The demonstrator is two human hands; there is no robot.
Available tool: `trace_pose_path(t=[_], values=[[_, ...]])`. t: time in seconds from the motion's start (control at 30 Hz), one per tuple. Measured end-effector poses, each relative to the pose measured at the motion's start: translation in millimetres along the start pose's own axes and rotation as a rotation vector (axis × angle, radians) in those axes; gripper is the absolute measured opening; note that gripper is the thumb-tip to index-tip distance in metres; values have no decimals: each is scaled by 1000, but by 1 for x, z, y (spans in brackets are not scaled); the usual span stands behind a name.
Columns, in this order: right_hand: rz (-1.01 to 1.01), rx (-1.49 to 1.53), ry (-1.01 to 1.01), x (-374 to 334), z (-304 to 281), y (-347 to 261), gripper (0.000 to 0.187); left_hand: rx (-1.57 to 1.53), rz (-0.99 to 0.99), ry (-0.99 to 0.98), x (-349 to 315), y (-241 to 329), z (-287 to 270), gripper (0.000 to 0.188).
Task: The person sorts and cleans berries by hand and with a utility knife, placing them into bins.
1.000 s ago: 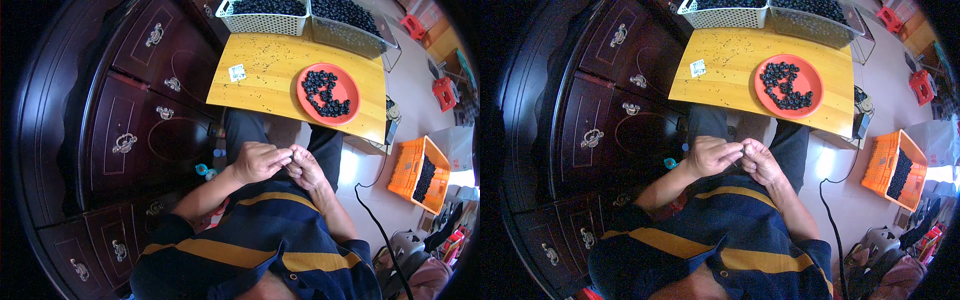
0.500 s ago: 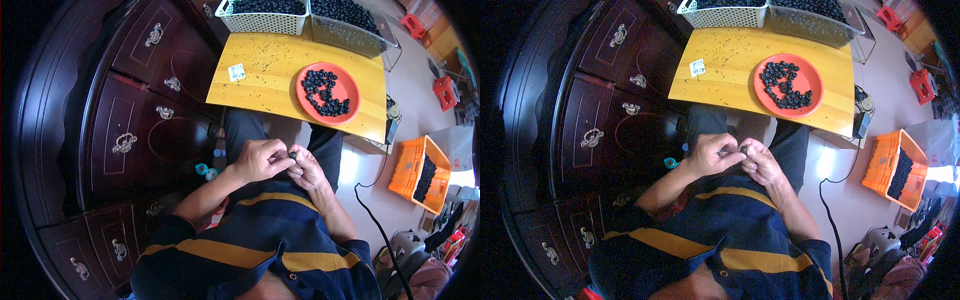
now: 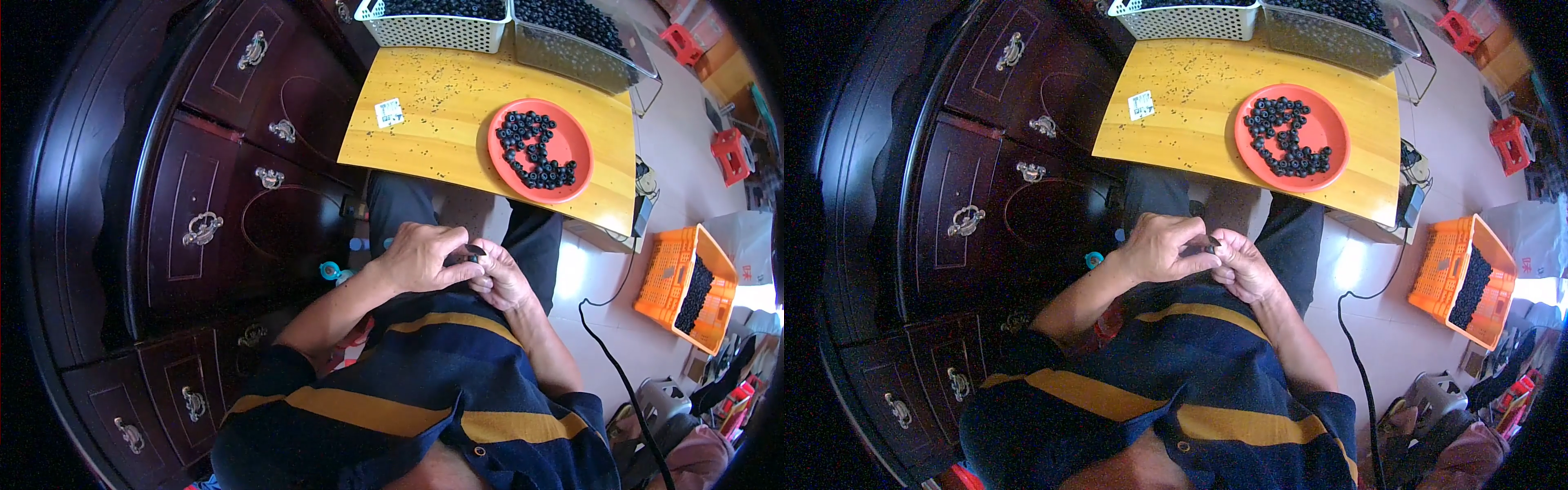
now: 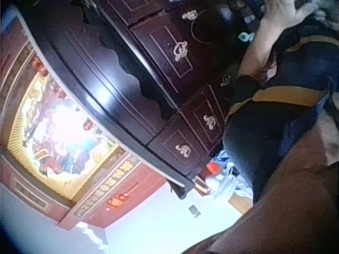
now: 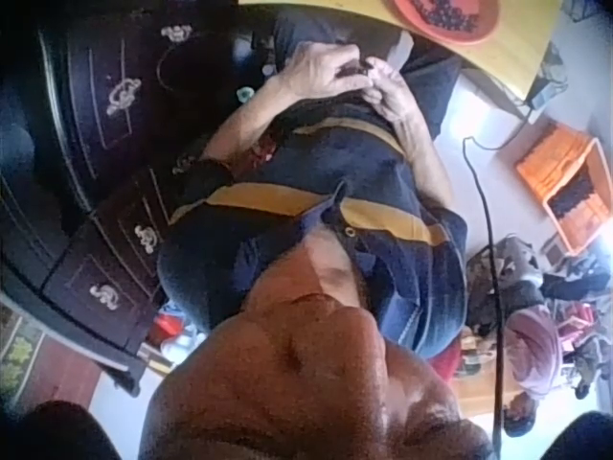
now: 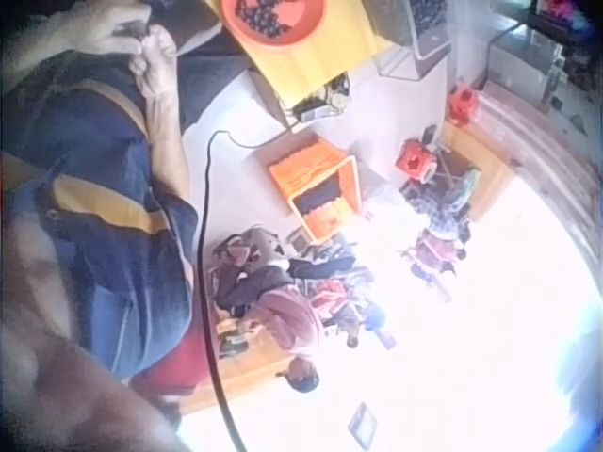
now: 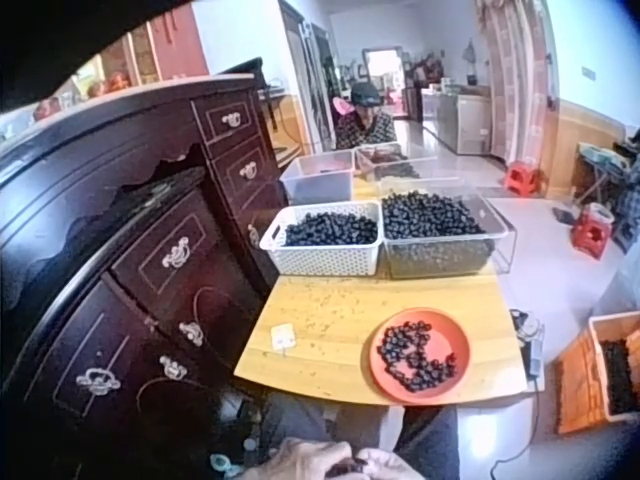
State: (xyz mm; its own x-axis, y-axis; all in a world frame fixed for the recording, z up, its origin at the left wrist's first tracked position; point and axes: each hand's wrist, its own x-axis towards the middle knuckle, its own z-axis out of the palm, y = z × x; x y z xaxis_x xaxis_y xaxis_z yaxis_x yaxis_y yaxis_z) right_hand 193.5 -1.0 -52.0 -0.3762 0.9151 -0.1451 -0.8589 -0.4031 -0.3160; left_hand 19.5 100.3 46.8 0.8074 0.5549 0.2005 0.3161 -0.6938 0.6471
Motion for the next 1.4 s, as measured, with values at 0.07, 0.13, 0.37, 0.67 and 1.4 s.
trace_pose_path(t=[0.07, 0.13, 0.37, 0.67, 1.4], values=[[1, 10, -26, 0, 2, -1, 18, -5, -12, -6, -1, -1, 1, 40], [-7, -11, 28, -1, 6, -2, 16, 27, 7, 15, -2, -2, 2, 40], [22, 15, 70, -4, 9, -2, 12, 151, -2, -40, -4, -8, 9, 42], [47, 65, 119, -5, 27, -1, 14, 96, 99, 70, -6, -9, 16, 44], [207, 205, 402, 7, -7, 11, 20, 207, -160, -329, 29, -36, -30, 26]])
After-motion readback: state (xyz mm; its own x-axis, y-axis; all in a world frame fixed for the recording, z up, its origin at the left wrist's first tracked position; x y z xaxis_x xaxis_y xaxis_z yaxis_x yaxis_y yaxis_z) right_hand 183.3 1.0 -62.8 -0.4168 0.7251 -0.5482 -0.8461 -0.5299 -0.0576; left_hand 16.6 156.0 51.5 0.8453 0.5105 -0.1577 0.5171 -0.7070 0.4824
